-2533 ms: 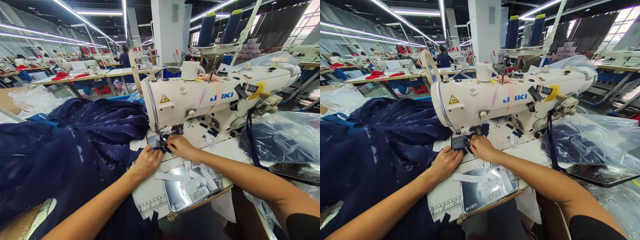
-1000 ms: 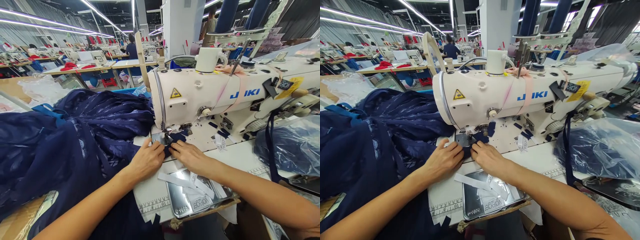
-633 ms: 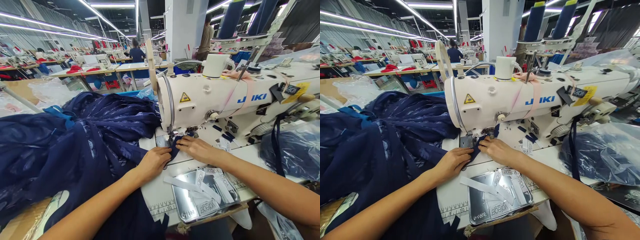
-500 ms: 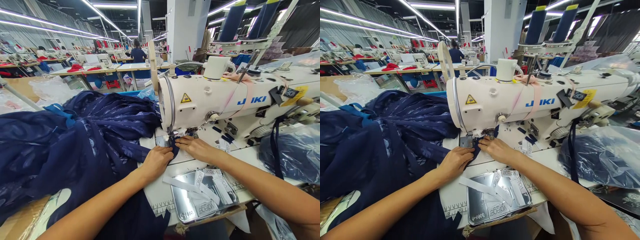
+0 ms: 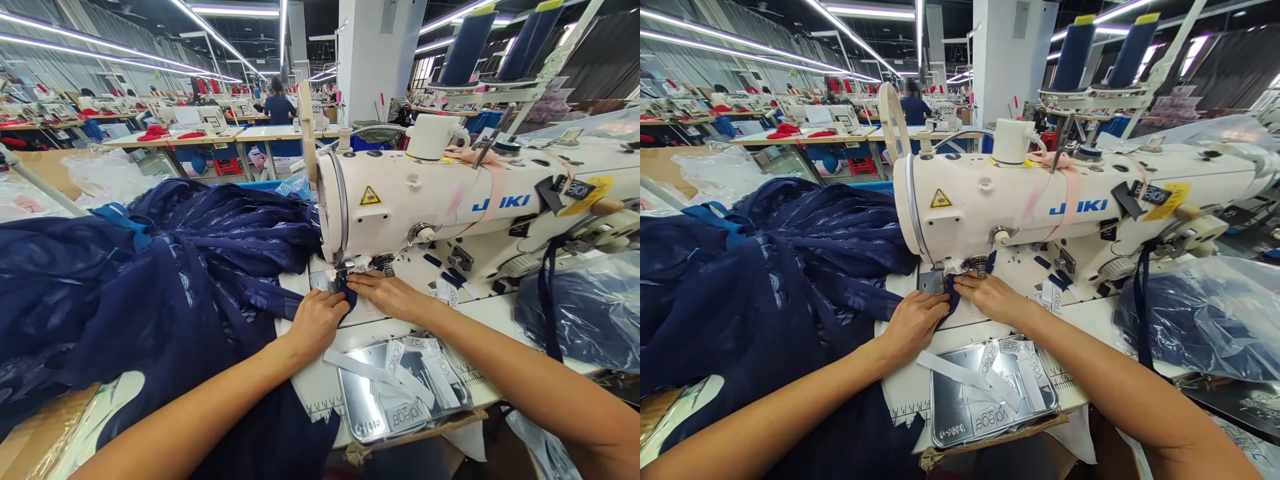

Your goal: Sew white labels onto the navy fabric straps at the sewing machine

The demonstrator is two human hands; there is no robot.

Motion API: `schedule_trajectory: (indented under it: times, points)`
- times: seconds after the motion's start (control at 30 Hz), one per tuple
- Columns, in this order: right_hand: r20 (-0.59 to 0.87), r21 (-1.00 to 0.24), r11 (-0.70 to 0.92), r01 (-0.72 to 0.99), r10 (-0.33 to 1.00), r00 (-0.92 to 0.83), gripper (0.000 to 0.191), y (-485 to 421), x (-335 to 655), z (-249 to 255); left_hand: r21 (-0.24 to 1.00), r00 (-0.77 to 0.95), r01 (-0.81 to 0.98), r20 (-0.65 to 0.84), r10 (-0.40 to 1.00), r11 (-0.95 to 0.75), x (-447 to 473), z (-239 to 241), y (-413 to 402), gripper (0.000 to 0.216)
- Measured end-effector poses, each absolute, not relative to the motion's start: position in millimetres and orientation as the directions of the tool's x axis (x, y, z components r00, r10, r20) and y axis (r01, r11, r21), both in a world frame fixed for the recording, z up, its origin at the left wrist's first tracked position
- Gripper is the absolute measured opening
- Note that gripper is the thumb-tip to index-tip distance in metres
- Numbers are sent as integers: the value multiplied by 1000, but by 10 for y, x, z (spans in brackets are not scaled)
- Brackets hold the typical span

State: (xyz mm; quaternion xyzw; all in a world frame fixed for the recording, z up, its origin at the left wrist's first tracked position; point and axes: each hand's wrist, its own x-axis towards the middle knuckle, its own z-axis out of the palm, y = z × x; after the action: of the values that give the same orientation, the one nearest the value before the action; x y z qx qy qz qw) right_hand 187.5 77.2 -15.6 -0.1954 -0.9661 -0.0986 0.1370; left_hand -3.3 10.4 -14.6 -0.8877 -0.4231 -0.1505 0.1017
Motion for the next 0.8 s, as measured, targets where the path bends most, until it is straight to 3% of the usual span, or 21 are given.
schedule_trajectory:
  times: [0.37,0.8]
  points:
    - [295,164,877,451,392,-871,36,745,1841,-88,-78,582,802,322,747,-592,-5,-151,135,13]
    - [305,55,877,477,440,-845,38,836,1857,-137,-88,569,813,324,755,-575,32,-139,180,13]
